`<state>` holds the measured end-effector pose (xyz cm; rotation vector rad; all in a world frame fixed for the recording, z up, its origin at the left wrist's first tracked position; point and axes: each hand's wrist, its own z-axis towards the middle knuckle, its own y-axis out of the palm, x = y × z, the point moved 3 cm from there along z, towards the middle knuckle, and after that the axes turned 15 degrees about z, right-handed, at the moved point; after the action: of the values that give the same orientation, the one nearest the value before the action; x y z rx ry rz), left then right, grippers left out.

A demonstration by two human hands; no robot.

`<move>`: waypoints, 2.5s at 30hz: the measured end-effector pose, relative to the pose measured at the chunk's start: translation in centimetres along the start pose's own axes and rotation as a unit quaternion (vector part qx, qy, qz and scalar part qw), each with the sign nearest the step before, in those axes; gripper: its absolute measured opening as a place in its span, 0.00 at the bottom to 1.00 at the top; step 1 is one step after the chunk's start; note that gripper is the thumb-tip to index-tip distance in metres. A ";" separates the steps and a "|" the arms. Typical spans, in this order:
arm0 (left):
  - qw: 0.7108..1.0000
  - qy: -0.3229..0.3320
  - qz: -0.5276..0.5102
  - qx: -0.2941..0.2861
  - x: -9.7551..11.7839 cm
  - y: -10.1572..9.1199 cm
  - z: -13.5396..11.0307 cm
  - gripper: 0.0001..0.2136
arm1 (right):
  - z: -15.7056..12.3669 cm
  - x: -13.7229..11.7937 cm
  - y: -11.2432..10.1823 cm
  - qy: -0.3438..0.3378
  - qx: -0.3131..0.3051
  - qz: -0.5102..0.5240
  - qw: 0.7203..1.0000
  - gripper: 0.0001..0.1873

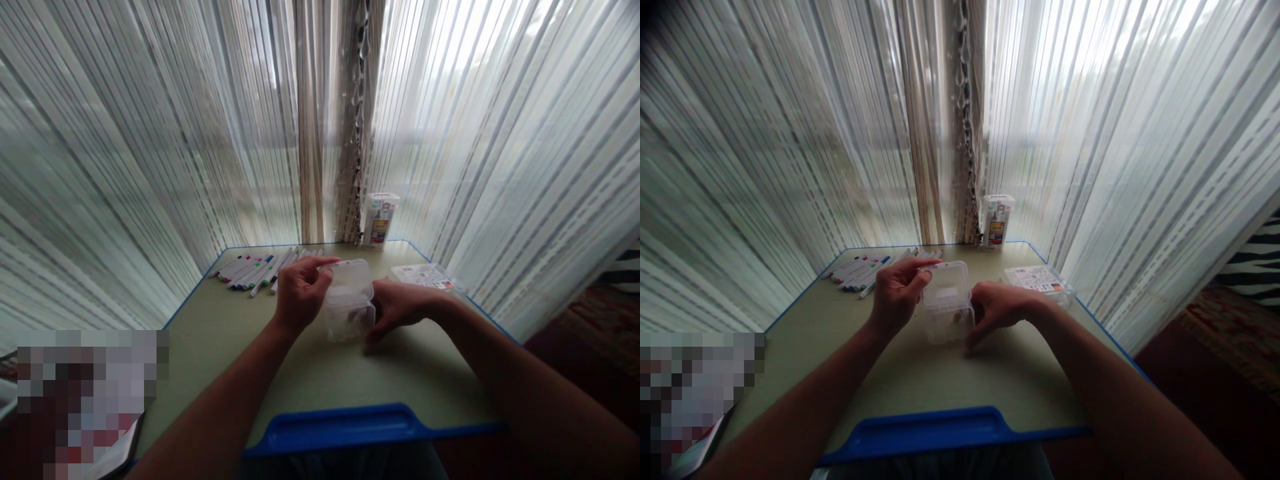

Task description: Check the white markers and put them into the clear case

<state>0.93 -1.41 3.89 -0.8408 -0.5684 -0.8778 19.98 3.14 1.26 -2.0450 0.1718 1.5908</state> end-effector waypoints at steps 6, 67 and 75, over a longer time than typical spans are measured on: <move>0.984 -0.101 -0.139 0.045 -0.3 -0.4 0.5 0.11 | -0.5 -1.5 -0.4 -0.032 0.033 0.085 0.995 0.23; 0.982 -0.070 -0.172 -0.036 0.5 -1.0 0.4 0.12 | 0.0 -0.6 0.2 0.031 0.072 0.067 0.995 0.24; 0.982 -0.046 -0.169 -0.072 0.5 -0.5 0.2 0.12 | -0.1 -0.5 0.6 0.057 0.021 0.075 0.995 0.21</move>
<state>0.79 -1.66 4.56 -0.9342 -0.7485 -1.2055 19.63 2.46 1.56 -2.1348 0.4065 1.5432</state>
